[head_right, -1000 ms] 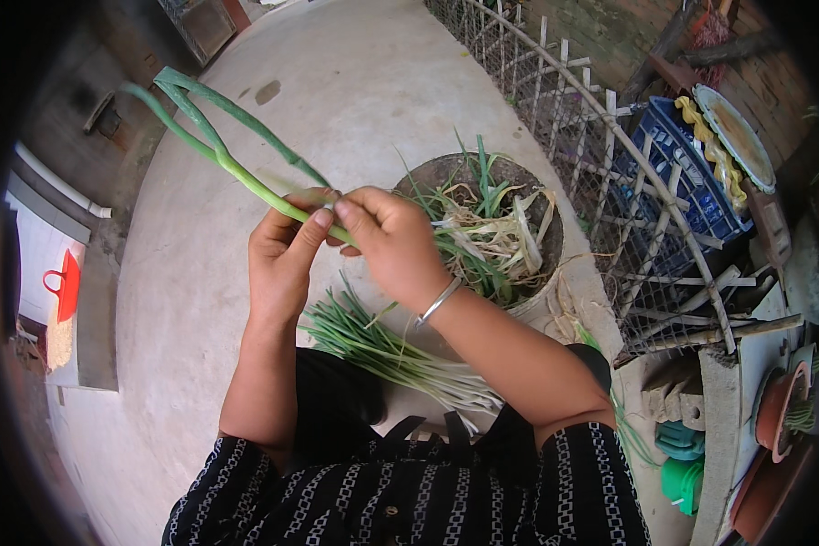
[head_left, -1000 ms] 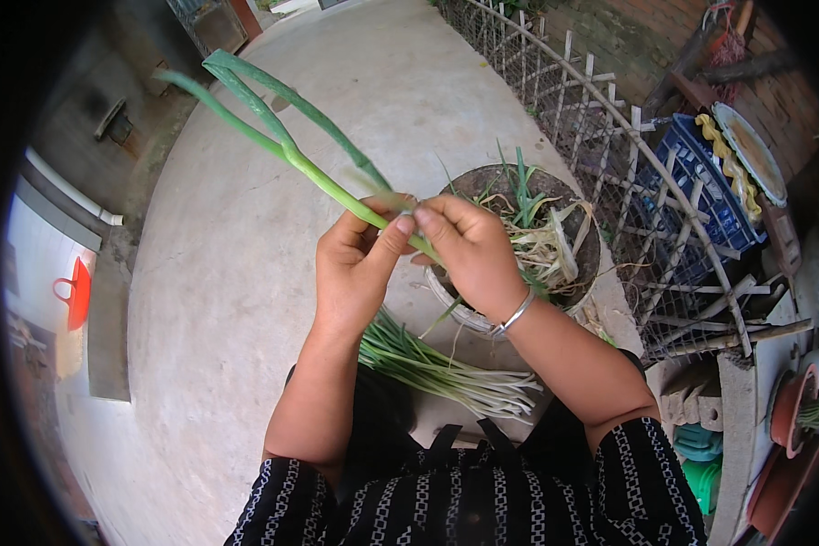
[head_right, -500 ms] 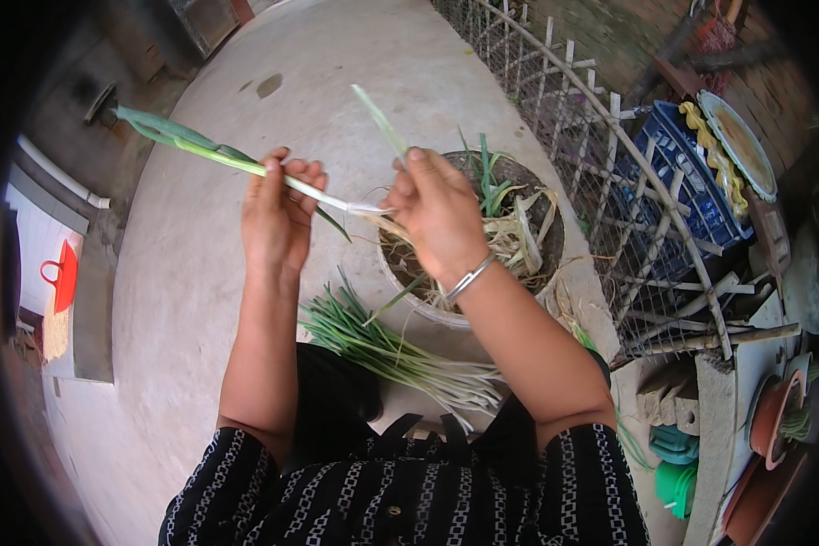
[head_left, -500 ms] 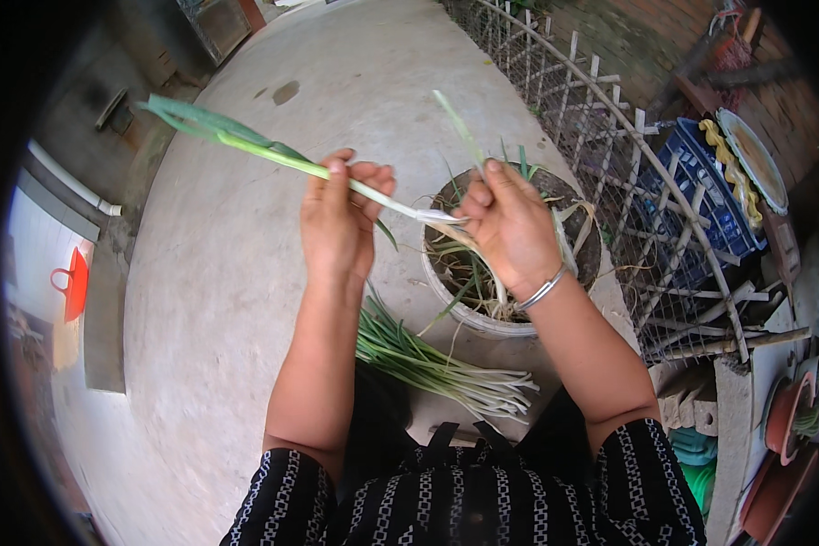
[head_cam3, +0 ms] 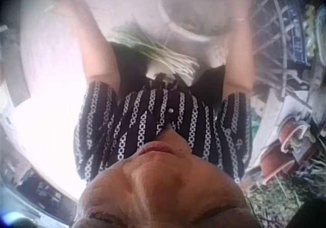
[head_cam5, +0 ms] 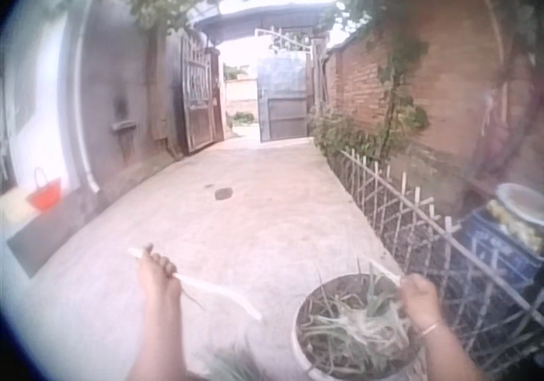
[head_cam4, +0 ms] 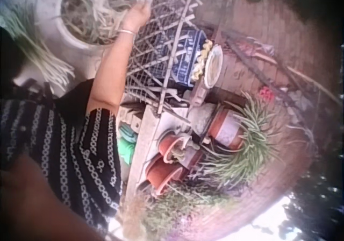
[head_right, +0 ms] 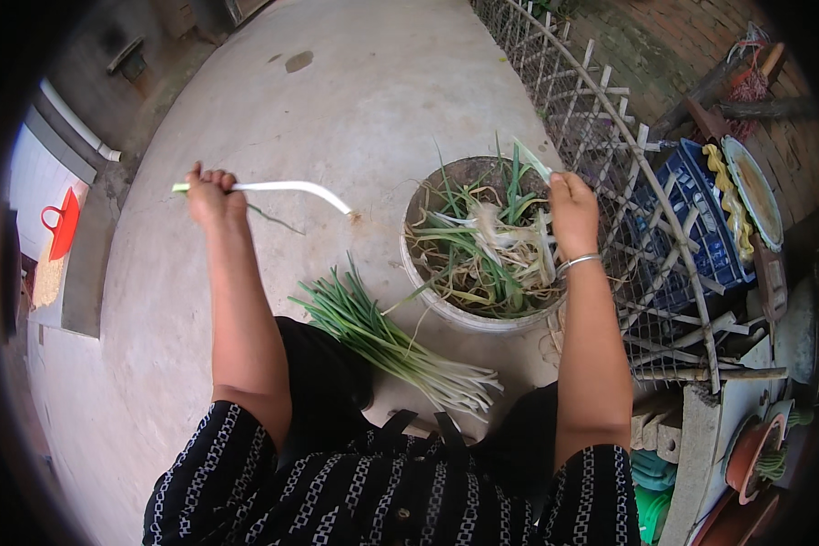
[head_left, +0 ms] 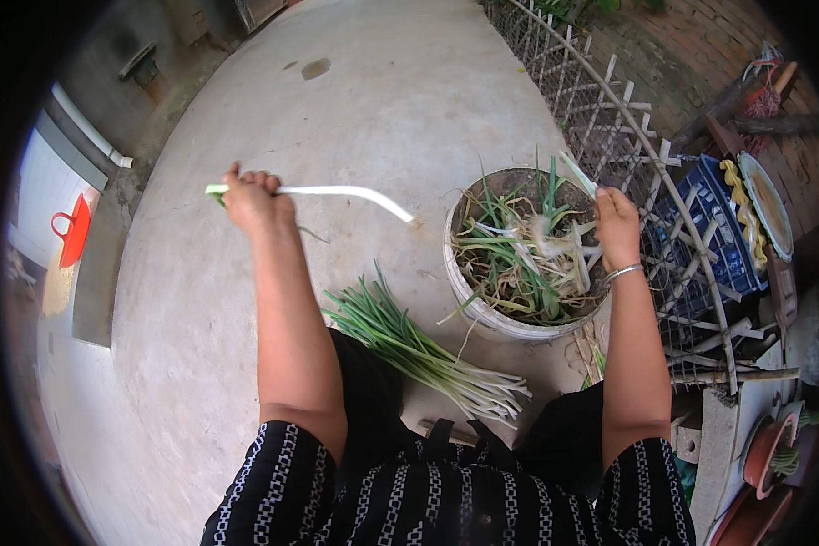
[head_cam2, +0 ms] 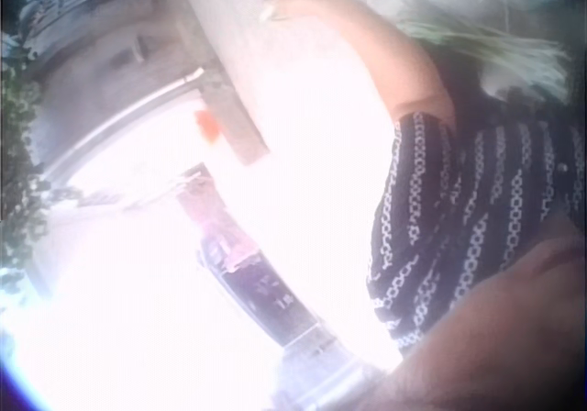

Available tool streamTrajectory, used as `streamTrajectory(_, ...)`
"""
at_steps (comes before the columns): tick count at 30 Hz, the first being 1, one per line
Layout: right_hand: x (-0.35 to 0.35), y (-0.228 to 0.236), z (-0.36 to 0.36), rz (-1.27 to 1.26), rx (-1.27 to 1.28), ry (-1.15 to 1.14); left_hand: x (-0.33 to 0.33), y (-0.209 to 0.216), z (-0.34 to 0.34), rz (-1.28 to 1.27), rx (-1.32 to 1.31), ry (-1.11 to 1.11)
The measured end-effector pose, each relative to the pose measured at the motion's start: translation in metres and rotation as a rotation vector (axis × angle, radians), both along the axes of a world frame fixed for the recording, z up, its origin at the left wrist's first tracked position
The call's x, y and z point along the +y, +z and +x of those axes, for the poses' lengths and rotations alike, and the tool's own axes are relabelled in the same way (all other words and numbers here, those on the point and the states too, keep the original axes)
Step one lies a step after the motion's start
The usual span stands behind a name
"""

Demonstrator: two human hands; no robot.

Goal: The person cleans scallions by hand, peeling away the dry outer skins and root ends, and grouping the cleaned stalks together.

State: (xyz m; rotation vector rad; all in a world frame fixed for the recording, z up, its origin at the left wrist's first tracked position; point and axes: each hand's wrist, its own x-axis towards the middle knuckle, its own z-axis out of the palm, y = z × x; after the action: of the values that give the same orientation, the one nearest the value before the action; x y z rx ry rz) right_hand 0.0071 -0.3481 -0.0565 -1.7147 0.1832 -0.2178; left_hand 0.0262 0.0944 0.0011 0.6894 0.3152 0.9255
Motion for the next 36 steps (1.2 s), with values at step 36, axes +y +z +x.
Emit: streamTrajectory(36,0.153,0.078,-0.113,-0.21,-0.644,1.061,-0.049,-0.015,0.017,-0.203,0.13,-0.442)
